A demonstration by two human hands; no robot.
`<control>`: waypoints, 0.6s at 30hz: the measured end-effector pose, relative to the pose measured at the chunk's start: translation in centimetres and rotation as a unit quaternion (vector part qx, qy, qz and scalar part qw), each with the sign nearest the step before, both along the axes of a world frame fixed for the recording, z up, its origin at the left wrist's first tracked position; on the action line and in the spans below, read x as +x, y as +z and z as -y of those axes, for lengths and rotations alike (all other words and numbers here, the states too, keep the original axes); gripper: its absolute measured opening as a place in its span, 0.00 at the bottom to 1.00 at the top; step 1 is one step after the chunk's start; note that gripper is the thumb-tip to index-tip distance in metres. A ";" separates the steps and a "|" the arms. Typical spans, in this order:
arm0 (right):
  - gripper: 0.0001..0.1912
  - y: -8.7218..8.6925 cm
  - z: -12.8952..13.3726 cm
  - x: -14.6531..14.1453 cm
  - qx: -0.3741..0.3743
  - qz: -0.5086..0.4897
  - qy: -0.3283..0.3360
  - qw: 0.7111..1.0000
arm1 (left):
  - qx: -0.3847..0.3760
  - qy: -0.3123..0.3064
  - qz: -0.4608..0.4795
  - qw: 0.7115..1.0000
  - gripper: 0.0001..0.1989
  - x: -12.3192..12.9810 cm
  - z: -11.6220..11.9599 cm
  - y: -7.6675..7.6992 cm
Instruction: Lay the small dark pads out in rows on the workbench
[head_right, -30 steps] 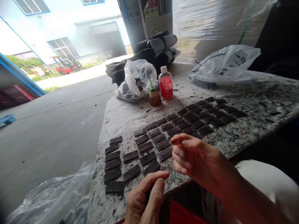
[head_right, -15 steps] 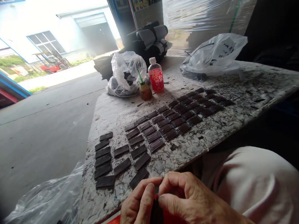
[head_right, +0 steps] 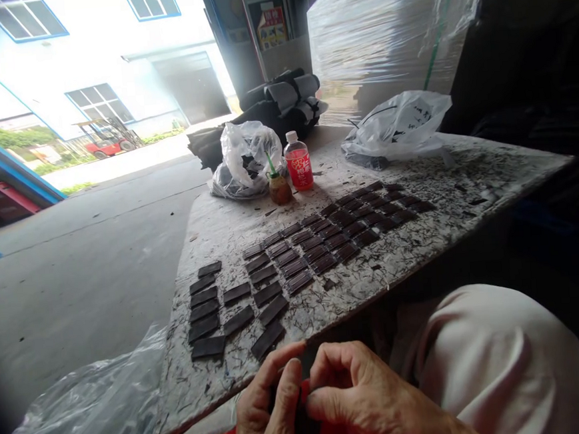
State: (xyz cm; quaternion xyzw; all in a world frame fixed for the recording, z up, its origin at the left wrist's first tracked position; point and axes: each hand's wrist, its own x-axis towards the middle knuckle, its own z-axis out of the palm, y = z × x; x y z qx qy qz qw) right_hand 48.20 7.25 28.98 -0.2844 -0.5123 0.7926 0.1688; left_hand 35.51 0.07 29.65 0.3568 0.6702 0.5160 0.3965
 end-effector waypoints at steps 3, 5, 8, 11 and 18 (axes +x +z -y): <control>0.14 0.1 -0.3 0.4 0.043 0.011 -0.026 0.999 | 0.012 -0.049 0.015 0.999 0.19 0.1 0.2 0.7; 0.16 0.5 -0.5 0.8 0.074 0.024 -0.038 0.996 | 0.010 -0.079 0.030 0.996 0.19 0.3 0.4 1.0; 0.15 0.9 -0.5 1.4 0.126 0.045 -0.041 0.990 | 0.000 -0.101 0.050 0.994 0.16 0.6 0.6 1.4; 0.14 0.9 -0.4 1.8 0.187 0.060 -0.034 0.980 | -0.005 -0.103 0.053 0.993 0.14 0.8 0.7 1.7; 0.09 0.8 -0.7 2.3 0.394 0.074 -0.053 0.915 | 0.015 -0.108 0.024 0.994 0.13 0.6 0.0 1.5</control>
